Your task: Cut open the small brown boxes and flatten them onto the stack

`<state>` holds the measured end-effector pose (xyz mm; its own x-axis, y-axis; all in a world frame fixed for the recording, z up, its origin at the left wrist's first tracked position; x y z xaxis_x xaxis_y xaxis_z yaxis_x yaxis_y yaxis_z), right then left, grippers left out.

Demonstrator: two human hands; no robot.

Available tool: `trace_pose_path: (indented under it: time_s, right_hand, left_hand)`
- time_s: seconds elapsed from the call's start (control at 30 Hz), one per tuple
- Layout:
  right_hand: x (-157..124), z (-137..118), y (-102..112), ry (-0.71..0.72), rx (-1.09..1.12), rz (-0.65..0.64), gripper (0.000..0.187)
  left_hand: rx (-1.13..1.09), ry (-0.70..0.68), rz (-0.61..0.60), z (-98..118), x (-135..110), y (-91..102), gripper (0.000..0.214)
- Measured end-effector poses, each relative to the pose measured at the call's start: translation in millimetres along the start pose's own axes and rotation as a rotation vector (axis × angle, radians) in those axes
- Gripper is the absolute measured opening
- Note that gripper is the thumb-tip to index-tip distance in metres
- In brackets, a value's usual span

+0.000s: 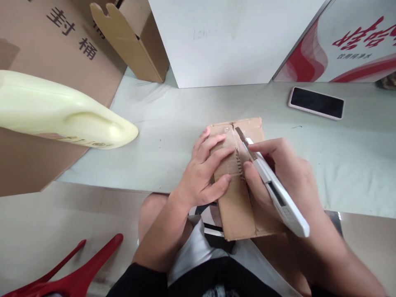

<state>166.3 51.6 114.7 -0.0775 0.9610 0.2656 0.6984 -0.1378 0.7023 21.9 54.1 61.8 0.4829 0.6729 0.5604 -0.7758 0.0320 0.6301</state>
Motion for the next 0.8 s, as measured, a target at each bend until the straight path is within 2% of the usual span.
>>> trace_pose_path:
  time_s: [0.3,0.57,0.8]
  right_hand:
    - [1.2,-1.7,-2.3,0.011,-0.045,-0.037,0.011]
    - [1.9,2.1,-5.8,-0.015,-0.052,-0.039,0.012]
    - [3.5,2.0,-2.8,-0.028,0.027,-0.053,0.013]
  left_hand:
    - [0.014,0.006,-0.026,0.4,1.8,-0.7,0.049]
    - [-0.010,-0.003,0.012,1.1,1.8,-0.2,0.048]
    - [-0.012,-0.022,0.010,1.7,1.7,0.5,0.048]
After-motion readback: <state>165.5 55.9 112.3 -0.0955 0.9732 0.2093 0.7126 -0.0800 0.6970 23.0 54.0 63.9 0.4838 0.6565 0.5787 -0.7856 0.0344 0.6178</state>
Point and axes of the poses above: each hand's wrist, its own x-axis towards the middle knuckle, its own y-axis out of the back of the hand, z = x × y, the point moved 10 cm from there along x, towards the middle knuckle, and after that the axes turned 3 degrees about -y, right-handed, at the moved point
